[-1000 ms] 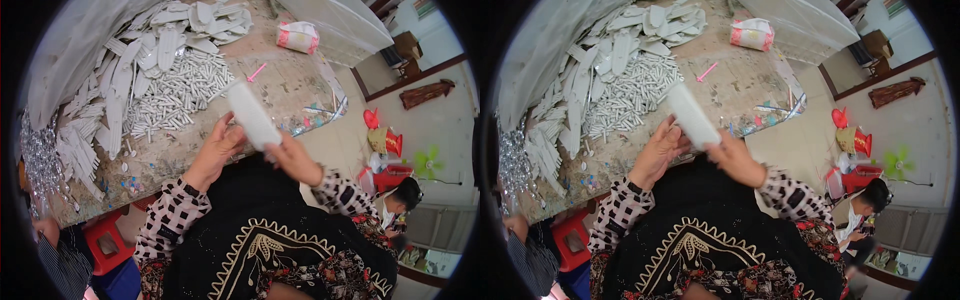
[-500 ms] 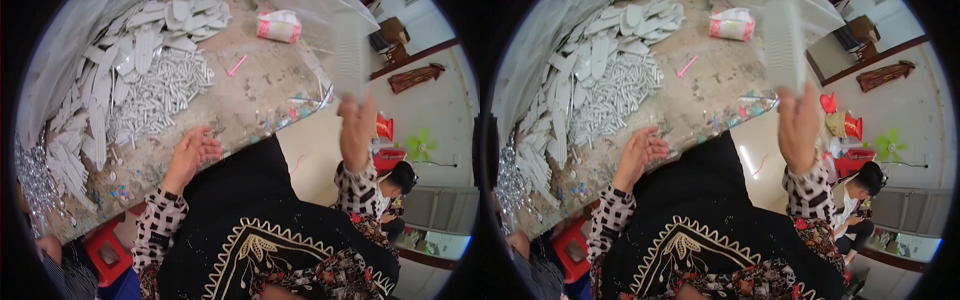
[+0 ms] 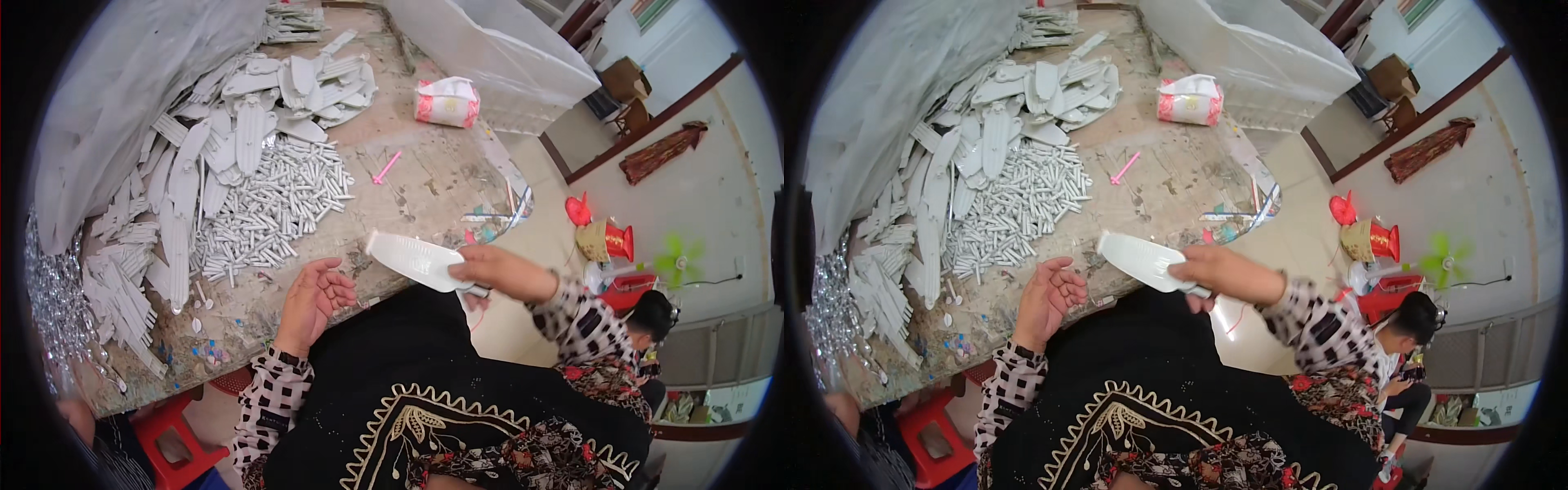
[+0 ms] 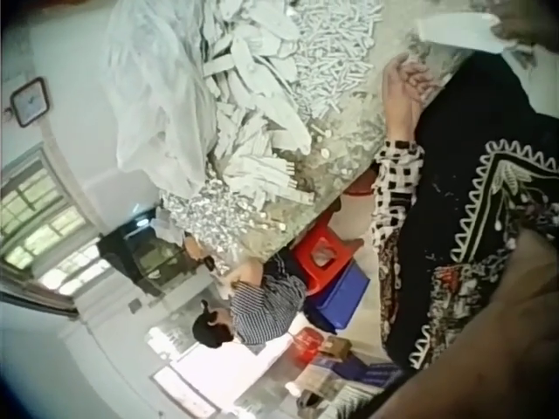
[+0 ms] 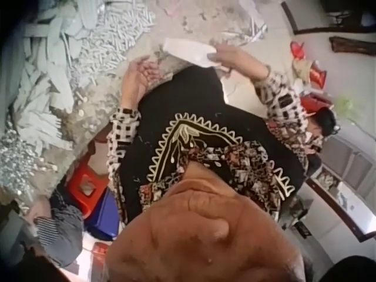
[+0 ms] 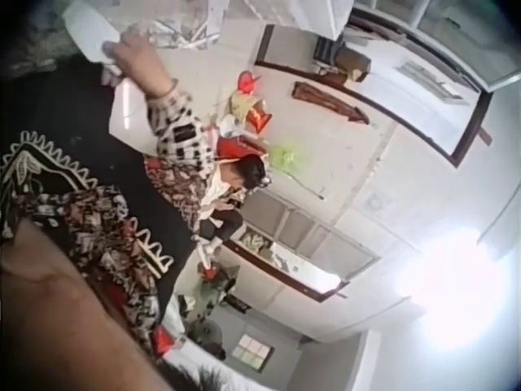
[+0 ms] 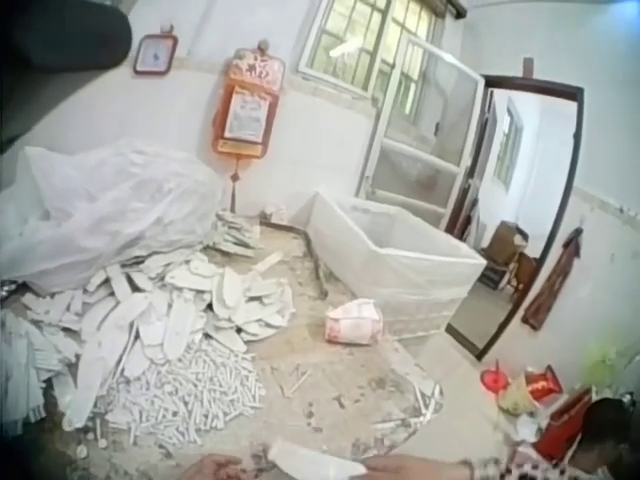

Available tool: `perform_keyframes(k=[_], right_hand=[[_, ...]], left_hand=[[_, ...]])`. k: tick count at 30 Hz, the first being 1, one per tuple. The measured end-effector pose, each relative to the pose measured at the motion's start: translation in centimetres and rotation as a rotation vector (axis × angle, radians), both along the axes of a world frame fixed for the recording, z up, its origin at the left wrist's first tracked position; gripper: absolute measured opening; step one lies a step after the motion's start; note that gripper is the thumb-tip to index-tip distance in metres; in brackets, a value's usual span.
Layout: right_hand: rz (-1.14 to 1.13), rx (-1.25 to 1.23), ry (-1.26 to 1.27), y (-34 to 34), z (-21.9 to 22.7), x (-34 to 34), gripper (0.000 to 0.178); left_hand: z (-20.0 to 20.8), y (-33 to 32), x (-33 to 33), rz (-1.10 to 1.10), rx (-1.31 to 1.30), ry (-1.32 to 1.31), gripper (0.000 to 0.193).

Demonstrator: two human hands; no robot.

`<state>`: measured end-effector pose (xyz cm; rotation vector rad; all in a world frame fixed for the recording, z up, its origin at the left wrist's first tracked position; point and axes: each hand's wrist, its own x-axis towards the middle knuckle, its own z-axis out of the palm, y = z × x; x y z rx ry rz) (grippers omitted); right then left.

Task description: Assembling small white plastic components by hand at a workbench.

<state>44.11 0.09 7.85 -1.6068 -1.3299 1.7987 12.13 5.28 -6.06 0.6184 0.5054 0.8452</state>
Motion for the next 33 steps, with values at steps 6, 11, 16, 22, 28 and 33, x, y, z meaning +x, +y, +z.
perform_keyframes(k=[6,11,16,22,28,33], right_hand=[[-0.117,0.465,0.623,13.2,11.5,8.1,0.052],[-0.368,0.601,0.370,20.4,6.8,7.5,0.051],[-0.031,0.394,-0.181,20.4,-2.2,-3.6,0.039],[0.100,0.992,-0.591,29.1,-6.9,-10.2,0.038],[0.223,1.175,-1.216,31.9,-5.1,-16.5,0.069],[0.218,1.096,-1.181,33.2,-6.6,-15.7,0.061]], left_hand=[[0.6,0.2,-0.4,0.077,-0.099,-0.149,0.047],[0.5,0.6,-0.1,0.056,-0.079,-0.133,0.044],[0.6,0.4,-0.7,-0.028,-0.047,-0.156,0.042],[0.9,0.6,-0.6,-0.063,-0.063,-0.171,0.042],[1.2,0.5,-0.9,-0.078,-0.066,-0.154,0.043],[1.1,0.4,-0.8,-0.124,-0.081,-0.177,0.040]])
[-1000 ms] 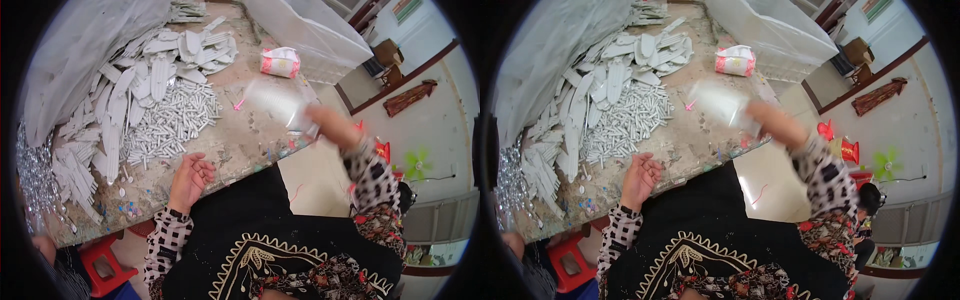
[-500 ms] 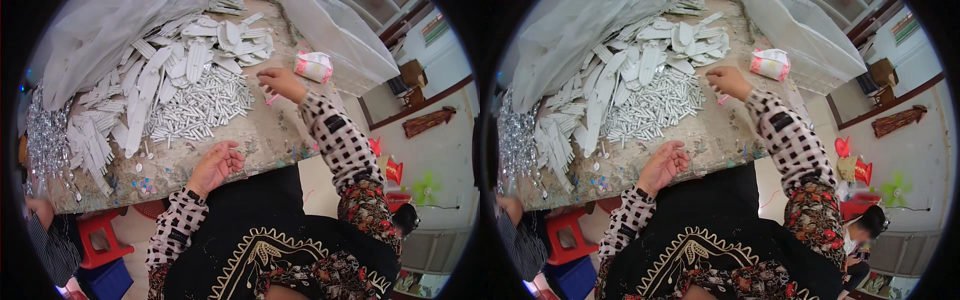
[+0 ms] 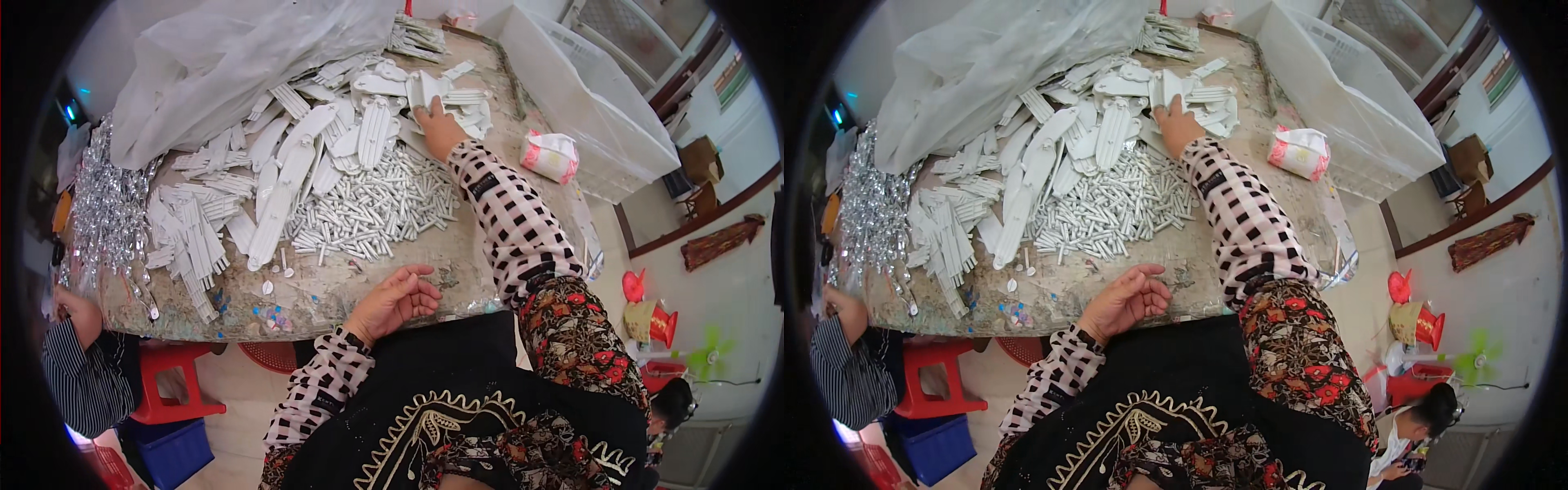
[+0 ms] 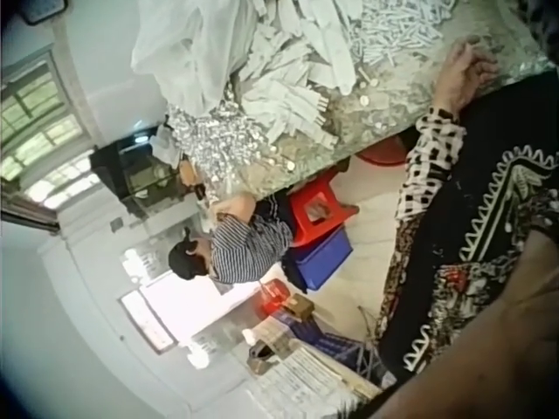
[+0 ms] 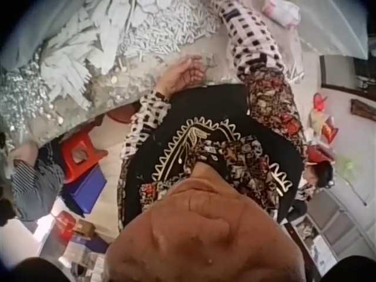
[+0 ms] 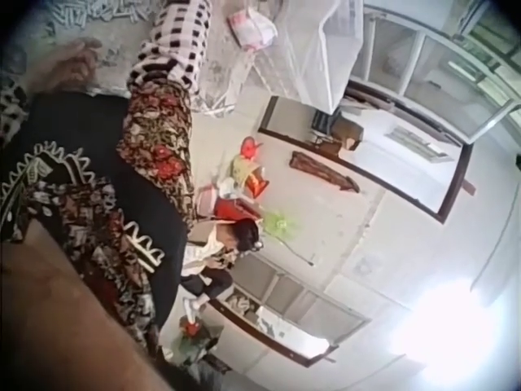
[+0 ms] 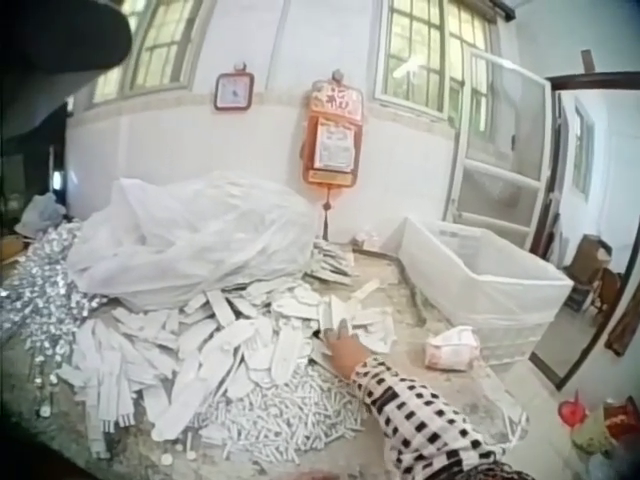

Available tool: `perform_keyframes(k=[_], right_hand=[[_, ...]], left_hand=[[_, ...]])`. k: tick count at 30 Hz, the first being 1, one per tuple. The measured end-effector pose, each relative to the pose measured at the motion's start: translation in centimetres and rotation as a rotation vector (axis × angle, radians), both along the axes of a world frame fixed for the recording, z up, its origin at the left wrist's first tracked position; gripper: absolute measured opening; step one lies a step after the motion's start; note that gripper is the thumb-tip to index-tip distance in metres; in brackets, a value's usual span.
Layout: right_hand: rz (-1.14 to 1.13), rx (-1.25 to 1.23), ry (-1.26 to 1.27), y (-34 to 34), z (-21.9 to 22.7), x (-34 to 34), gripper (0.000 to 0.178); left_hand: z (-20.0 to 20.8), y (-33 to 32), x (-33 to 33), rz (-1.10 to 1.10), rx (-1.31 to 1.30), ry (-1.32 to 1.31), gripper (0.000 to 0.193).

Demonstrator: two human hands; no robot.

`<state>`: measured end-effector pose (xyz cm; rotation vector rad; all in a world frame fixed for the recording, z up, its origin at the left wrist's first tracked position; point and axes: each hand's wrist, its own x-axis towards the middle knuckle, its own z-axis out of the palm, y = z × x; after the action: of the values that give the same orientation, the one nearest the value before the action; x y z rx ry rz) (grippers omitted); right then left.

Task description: Assembling small white plastic components by hand at a workbench.

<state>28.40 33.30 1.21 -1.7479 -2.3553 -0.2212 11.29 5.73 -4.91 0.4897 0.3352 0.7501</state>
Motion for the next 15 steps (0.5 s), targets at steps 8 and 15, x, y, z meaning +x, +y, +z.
perform_keyframes(k=[8,15], right_hand=[[0.211,0.036,0.052,-7.6,-1.7,7.1,0.061],[0.310,-0.178,0.200,-11.5,-0.9,11.4,0.062]], left_hand=[[-0.3,0.0,-0.1,0.013,-0.017,-0.029,0.043],[-0.2,0.2,0.1,0.045,-0.016,0.012,0.043]])
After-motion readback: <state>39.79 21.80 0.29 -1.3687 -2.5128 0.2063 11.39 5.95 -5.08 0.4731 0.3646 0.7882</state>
